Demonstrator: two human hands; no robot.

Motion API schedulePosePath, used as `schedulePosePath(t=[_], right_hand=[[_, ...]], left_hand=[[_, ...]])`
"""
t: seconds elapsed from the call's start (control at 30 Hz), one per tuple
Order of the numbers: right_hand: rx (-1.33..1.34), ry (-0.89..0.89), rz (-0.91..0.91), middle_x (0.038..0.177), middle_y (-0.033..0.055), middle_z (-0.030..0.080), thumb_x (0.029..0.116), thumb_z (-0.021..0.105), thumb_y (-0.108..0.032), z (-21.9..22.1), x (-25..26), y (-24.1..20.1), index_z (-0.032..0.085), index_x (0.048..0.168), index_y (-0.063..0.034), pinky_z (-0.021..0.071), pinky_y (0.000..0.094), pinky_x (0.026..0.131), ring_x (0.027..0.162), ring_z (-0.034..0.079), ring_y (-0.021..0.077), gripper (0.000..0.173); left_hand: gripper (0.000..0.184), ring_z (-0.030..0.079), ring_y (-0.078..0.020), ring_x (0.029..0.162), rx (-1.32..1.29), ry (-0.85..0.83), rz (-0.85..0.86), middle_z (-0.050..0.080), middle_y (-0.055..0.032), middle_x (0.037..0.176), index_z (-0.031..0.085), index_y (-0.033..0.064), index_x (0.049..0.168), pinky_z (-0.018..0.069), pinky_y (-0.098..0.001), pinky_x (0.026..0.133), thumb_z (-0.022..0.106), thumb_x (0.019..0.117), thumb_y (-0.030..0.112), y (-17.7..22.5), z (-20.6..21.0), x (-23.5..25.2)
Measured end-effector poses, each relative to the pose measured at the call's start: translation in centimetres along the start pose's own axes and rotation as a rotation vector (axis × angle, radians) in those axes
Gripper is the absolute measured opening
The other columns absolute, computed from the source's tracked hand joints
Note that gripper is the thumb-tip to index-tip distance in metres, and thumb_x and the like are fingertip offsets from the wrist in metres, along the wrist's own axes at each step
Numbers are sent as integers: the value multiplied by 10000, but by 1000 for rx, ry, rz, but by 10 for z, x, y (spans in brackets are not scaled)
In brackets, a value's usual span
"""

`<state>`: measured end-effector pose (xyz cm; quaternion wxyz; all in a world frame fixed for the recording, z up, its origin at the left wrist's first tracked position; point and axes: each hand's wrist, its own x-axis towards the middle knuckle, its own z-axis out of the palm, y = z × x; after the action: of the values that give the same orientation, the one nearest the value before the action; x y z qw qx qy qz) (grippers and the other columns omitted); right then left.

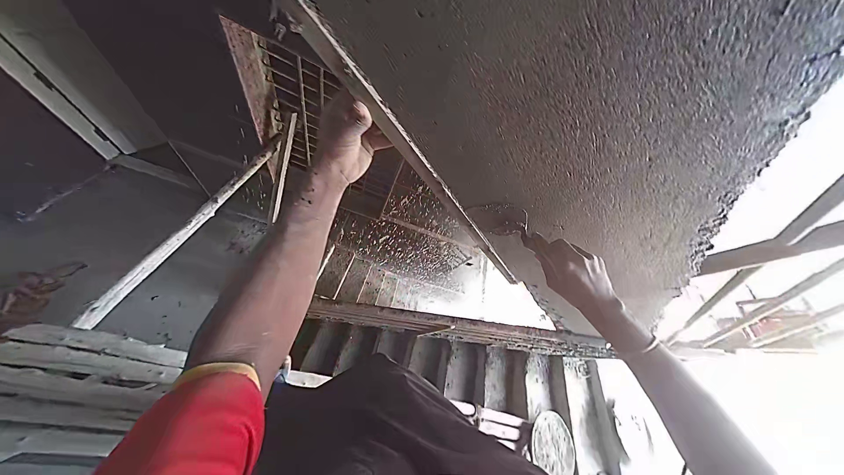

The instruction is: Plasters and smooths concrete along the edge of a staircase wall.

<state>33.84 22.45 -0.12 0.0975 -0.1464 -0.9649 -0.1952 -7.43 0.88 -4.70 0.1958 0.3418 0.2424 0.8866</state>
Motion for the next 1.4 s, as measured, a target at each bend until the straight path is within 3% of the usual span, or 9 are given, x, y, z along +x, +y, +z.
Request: schedulePosePath(t=[0.1,0.4,0.53,0.63,0.77,0.97,1.17,1.3,1.4], right_hand=[[10,10,49,886,118,704,1045,514,-278,38,-39,24,656,1379,-266,566,489,605,751,704,322,363],[28,-51,113,928,122,714,1023,546,-189,118,-120,83,661,1368,-285,581,496,700,826,711,330,376],[-7,-210,173,979,135,715,1042,505,-203,152,-157,119,620,1396,-317,569,533,769,892,707,356,389],[-35,-447,316,1103,135,709,1036,502,-190,173,-212,166,614,1393,-360,501,571,945,1019,676,362,412],[-15,-310,416,1024,93,731,1005,572,-146,163,-261,185,711,1269,-354,472,535,1010,980,691,303,364],[252,-57,370,1104,64,738,1049,531,-232,130,-196,132,702,1285,-349,522,498,982,1068,695,270,314],[279,32,163,926,58,711,1005,579,-229,114,-109,85,732,1234,-318,580,472,686,828,708,258,290],[230,-134,254,958,82,714,974,597,-182,135,-128,94,721,1245,-311,581,523,721,860,711,304,324],[188,-313,367,1071,143,725,953,642,-136,154,-187,134,727,1219,-246,527,600,915,1011,694,374,301]], left_hand=[[469,727,-263,982,8,5,33,699,-71,1147,532,206,1225,645,-468,788,802,873,355,-2,-1,0],[720,595,-283,1256,242,-31,32,583,-85,1369,425,197,1413,503,-512,1076,769,859,502,-1,2,0],[663,586,-289,1269,258,-1,58,563,-105,1396,408,172,1437,513,-499,1067,696,926,481,-4,-8,2],[653,572,-296,1290,264,-3,58,559,-117,1409,420,154,1433,492,-507,1089,675,936,493,-7,-10,1],[681,596,-264,1254,260,-34,62,596,-78,1358,470,185,1375,499,-491,1077,762,857,516,-1,-2,-1],[592,623,-264,1220,240,-15,51,608,-68,1355,476,215,1381,532,-499,1030,720,911,480,-2,-5,-1],[584,612,-274,1239,247,-8,57,593,-84,1383,459,207,1410,527,-487,1041,707,933,435,-1,-10,-2],[507,616,-267,1232,265,-3,56,595,-80,1381,459,203,1414,530,-481,1035,642,986,404,-4,-11,-2],[474,656,-252,1172,239,17,56,638,-68,1318,482,213,1369,571,-463,982,637,980,434,-2,2,-8]])
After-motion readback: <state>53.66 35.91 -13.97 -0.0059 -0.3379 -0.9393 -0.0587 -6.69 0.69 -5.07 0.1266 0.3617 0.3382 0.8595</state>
